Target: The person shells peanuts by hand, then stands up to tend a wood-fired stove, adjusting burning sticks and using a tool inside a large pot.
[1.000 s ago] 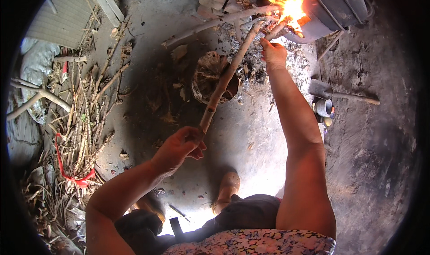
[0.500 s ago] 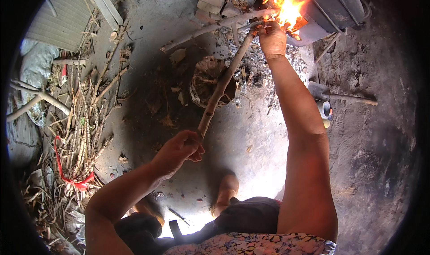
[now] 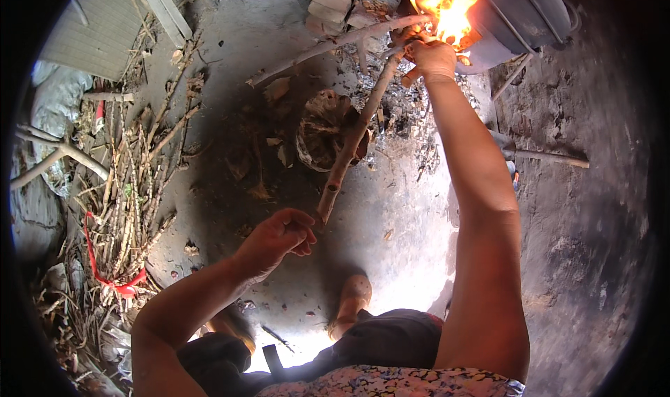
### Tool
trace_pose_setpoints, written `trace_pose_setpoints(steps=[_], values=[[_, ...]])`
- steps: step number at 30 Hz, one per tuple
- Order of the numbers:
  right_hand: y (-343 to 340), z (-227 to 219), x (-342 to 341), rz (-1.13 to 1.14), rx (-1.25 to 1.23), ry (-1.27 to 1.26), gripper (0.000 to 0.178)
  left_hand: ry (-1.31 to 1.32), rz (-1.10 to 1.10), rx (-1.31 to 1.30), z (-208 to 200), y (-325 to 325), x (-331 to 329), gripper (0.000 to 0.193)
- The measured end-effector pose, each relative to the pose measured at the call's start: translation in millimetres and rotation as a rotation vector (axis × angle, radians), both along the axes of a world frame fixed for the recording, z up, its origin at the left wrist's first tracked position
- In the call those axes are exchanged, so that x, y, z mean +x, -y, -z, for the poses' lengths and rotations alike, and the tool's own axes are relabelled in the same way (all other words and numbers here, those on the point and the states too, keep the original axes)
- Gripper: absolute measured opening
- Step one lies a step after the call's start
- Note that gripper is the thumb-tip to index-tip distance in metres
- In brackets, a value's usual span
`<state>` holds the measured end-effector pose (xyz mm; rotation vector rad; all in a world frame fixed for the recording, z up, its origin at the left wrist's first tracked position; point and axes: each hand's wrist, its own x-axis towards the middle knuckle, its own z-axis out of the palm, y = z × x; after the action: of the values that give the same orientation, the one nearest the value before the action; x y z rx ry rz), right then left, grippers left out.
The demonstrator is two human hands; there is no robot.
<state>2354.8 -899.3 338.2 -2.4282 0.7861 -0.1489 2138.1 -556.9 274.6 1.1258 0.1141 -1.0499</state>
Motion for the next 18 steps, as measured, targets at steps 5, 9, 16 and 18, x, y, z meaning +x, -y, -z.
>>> trace_pose_setpoints(steps=[5,9,16,18], values=[[85,28,29,0.161,-0.401,-0.063,0.046,0.007,0.015,-0.009,4,1,1,0.025],[63,10,-2,0.167,-0.293,0.147,0.052,-0.010,-0.001,0.037,6,-6,-2,0.024],[47,104,-122,-0.133,-0.125,0.564,0.029,-0.017,-0.006,0.075,10,-8,3,0.022],[49,132,-162,0.004,-0.045,0.195,0.029,-0.045,0.001,0.102,15,-10,0,0.022]])
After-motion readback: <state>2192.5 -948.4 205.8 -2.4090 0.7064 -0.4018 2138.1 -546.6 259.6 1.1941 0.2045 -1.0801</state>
